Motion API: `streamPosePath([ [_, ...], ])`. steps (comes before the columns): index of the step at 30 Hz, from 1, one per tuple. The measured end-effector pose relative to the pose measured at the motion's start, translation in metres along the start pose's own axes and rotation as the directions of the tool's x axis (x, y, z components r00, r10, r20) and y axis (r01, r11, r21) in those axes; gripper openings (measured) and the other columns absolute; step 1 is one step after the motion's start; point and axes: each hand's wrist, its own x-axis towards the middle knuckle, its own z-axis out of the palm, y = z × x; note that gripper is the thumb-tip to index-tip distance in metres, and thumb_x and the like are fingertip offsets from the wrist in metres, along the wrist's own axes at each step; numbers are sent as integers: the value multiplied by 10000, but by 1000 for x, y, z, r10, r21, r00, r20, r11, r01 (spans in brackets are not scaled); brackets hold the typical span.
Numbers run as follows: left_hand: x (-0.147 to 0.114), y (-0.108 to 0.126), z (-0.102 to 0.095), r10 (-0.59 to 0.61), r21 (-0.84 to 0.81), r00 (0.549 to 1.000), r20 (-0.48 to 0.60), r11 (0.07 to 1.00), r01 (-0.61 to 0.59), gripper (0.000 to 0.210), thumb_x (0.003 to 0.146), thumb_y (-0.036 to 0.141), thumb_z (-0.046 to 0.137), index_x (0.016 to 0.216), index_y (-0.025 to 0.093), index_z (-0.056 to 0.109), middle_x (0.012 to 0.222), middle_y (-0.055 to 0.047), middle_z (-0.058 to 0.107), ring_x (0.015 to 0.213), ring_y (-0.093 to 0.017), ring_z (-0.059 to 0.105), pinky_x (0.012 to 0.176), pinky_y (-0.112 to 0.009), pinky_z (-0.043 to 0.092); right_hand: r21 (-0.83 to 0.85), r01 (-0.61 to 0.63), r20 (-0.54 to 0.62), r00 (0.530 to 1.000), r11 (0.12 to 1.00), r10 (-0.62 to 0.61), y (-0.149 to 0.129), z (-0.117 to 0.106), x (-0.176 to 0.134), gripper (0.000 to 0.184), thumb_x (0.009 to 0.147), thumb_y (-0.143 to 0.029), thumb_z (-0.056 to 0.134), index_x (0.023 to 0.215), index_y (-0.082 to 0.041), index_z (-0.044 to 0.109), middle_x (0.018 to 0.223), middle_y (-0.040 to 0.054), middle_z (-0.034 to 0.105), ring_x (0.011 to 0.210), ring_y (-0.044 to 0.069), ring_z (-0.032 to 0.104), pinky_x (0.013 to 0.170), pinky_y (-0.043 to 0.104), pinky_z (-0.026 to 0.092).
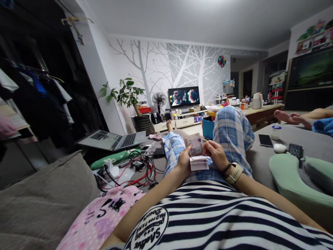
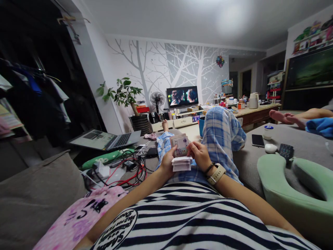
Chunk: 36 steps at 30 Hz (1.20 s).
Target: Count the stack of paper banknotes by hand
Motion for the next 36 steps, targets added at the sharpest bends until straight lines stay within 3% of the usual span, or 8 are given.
streamPosePath([
  [4,1,-1,-3,-17,-4,999,49,1000,17,272,770,300,532,915,107,657,752,-95,701,760,-241,664,701,-346,518,-9,-15,-26,1000,1000,15,-2,1,0,326,753,-509,554,665,-195,540,499,-28,520,425,104,391,425,245,299],
  [11,-8,2,-1,-3,81,1000,24,997,1,256,714,174,565,935,71,641,743,-104,699,733,-238,663,703,-354,517,-81,0,-182,983,997,-15,7,-4,5,311,688,-478,644,722,-197,515,565,-33,507,501,116,449,479,245,349],
  [19,-6,0,0,20,77,999,38,997,-23,247,689,152,582,918,81,644,744,-94,699,718,-227,663,700,-339,514,-121,2,-140,990,993,-19,9,-4,5,319,723,-474,593,605,-190,507,503,-33,458,479,112,403,468,248,312],
  [26,-1,0,-1,-2,-2,999,50,1000,3,272,728,316,599,882,98,653,751,-83,694,764,-227,657,725,-323,505,-65,19,-135,991,998,-27,4,-2,4,319,728,-480,590,636,-185,512,495,-47,429,461,97,371,438,234,301],
  [36,1,2,0,22,24,998,52,999,-23,263,722,328,611,864,111,654,710,-65,686,736,-215,649,703,-313,502,-5,66,-72,995,998,-66,-6,1,0,270,766,-443,559,669,-193,525,545,-46,443,489,100,396,461,233,338],
])
